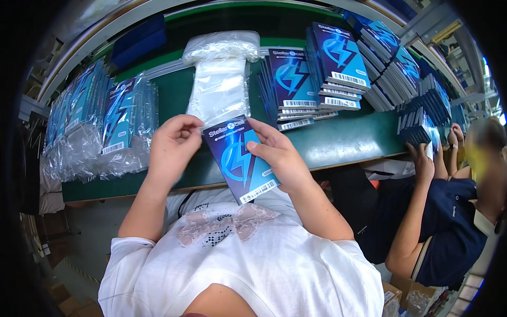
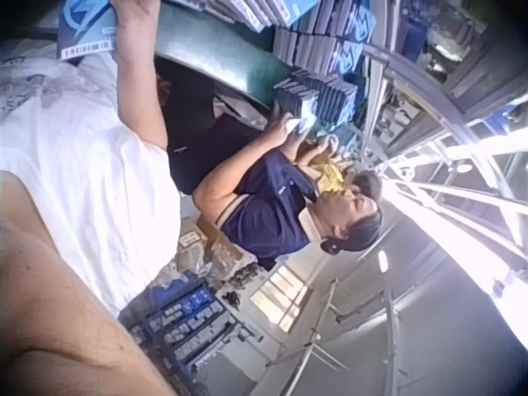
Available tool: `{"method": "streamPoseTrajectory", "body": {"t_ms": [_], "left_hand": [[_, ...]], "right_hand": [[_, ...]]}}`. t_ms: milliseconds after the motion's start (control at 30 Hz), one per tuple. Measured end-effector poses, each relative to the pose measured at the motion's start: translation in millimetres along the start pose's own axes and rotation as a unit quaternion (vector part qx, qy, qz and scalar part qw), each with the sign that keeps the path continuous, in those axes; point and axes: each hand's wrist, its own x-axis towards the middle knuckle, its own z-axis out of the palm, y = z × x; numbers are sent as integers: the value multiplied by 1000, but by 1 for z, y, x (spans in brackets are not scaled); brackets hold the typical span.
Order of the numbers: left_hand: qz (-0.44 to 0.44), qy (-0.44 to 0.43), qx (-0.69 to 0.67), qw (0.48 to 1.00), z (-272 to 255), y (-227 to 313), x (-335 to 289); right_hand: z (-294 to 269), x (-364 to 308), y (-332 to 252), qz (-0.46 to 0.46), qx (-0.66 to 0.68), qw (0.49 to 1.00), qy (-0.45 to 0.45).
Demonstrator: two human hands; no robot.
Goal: The person repeatedly picks up small blue boxes labeled 'Stellar Cell', places them into clear plastic bags, and stacks the packaged items on a green table. The person handles the items one at a time, ensuring each box is fully enclosed in a bag before stacking.
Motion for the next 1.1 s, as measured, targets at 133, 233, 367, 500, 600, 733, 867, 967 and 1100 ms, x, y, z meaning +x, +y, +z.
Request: {"method": "streamPoseTrajectory", "body": {"t_ms": [133,233,367,500,600,733,867,967,1100], "left_hand": [[88,-50,29,994,3,13,-7],[-10,-92,-116,989,-7,14,-7],[-95,-13,-353,931,14,4,-10],[-111,-22,-500,859,12,15,-7],[-98,14,-571,815,-5,24,-1],[-148,-87,-534,828,-5,44,-23],[-43,-173,-409,895,-18,47,-28],[-95,-214,-365,901,-32,41,-25],[-200,-170,-523,811,-23,49,-28]], "right_hand": [[18,2,12,-47,-11,992,117],[25,3,13,-81,-2,983,167],[38,3,14,-134,-10,982,131],[28,14,13,-122,-212,967,73],[47,8,-12,-164,-334,927,-49],[60,14,-26,-347,-346,871,14],[72,-8,-34,-531,-223,794,194],[91,-15,-38,-529,-192,815,138],[100,1,-20,-472,-419,764,-137]]}}
